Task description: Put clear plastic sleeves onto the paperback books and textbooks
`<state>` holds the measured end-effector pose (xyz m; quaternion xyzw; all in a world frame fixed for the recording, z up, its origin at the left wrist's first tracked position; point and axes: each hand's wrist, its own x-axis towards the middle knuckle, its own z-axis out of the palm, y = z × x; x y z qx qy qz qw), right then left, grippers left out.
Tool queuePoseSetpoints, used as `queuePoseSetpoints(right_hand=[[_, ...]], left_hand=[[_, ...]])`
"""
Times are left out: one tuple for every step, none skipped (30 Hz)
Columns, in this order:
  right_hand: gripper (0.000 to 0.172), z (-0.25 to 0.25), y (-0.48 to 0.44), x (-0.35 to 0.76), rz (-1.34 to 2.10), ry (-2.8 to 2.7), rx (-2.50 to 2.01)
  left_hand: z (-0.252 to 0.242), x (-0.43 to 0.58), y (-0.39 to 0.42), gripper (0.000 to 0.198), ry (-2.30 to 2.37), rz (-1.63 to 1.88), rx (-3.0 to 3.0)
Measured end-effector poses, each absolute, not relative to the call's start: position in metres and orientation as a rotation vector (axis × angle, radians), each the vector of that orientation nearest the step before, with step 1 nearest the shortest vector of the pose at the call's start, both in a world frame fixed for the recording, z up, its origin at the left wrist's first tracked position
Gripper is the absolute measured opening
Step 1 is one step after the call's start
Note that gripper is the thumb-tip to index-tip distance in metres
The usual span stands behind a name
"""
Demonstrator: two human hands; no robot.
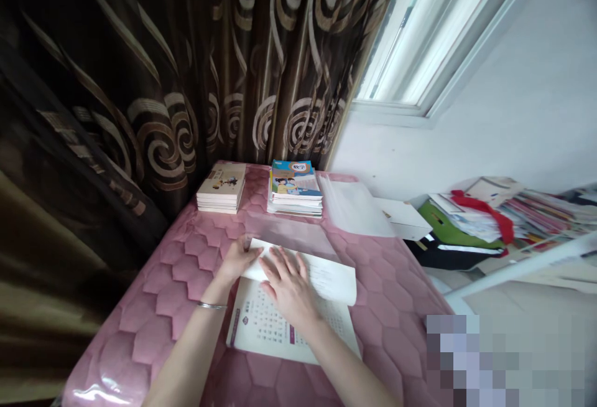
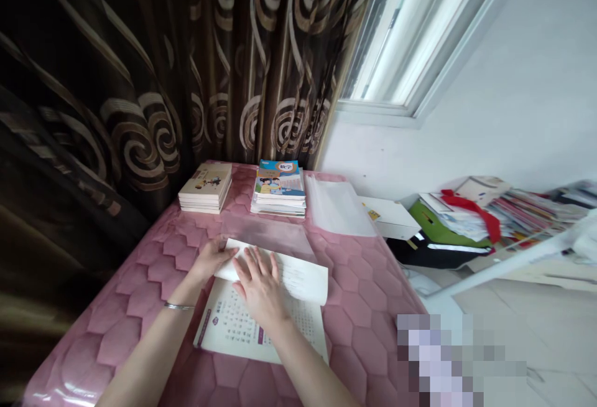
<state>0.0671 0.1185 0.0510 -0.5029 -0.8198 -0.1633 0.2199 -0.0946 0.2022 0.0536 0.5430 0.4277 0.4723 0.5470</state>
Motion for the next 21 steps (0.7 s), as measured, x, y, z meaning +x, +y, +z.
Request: queuePoseSetpoints(right_hand=[[0.045,0.056,0.117,0.072,-0.443,-2.253,-1.412],[0.044,0.061,0.115,0.079,-0.432,-2.216,-1.456],[0.042,0.066,0.113,0.089,-0.419,-2.156,-1.516],[0.042,0.069,0.112,0.1,-0.397,-2.07,-1.585],[0.043,0.071,0.112,0.113,-0.36,-1.963,-1.66],[0.046,0.071,0.113,0.127,-0.316,-1.837,-1.717],[0.051,0.07,0.115,0.141,-0.243,-1.692,-1.768],[0.058,0.067,0.119,0.155,-0.145,-1.548,-1.791],[0.063,0.063,0.123,0.167,-0.011,-1.416,-1.781],[0.066,0.059,0.129,0.178,0.159,-1.3,-1.744],[0.065,0.054,0.134,0.187,0.349,-1.199,-1.681],[0.063,0.051,0.14,0.193,0.522,-1.11,-1.602],[0.061,0.048,0.145,0.197,0.661,-1.039,-1.516],[0.06,0.046,0.15,0.199,0.757,-0.984,-1.439],[0.06,0.046,0.154,0.199,0.811,-0.945,-1.379],[0.06,0.046,0.157,0.199,0.838,-0.92,-1.34],[0.061,0.047,0.159,0.197,0.853,-0.903,-1.32],[0.062,0.048,0.161,0.196,0.866,-0.888,-1.313],[0.064,0.05,0.162,0.194,0.879,-0.87,-1.314],[0.067,0.051,0.163,0.193,0.892,-0.852,-1.314],[0.07,0.051,0.163,0.192,0.9,-0.836,-1.312]], left_hand=[[0.054,-0.093,0.202,0.041,1.054,1.136,1.293],[0.055,-0.092,0.202,0.038,1.078,1.148,1.285],[0.055,-0.091,0.201,0.037,1.088,1.164,1.266],[0.055,-0.09,0.2,0.036,1.084,1.184,1.237],[0.054,-0.089,0.199,0.037,1.073,1.205,1.204],[0.054,-0.088,0.198,0.038,1.059,1.221,1.172],[0.053,-0.087,0.197,0.04,1.047,1.234,1.142],[0.051,-0.087,0.196,0.041,1.036,1.244,1.118],[0.05,-0.086,0.196,0.042,1.025,1.251,1.101],[0.05,-0.086,0.195,0.043,1.016,1.256,1.094],[0.049,-0.085,0.195,0.044,1.009,1.262,1.094],[0.049,-0.085,0.194,0.044,1.007,1.266,1.099],[0.049,-0.085,0.194,0.044,1.008,1.269,1.105],[0.05,-0.085,0.193,0.044,1.013,1.27,1.111],[0.051,-0.085,0.192,0.045,1.024,1.273,1.116],[0.053,-0.085,0.191,0.046,1.037,1.28,1.12],[0.054,-0.085,0.19,0.046,1.049,1.287,1.123],[0.056,-0.085,0.189,0.047,1.059,1.295,1.124],[0.057,-0.084,0.187,0.047,1.066,1.299,1.127],[0.058,-0.084,0.186,0.048,1.071,1.296,1.132],[0.059,-0.084,0.184,0.05,1.071,1.287,1.139]])
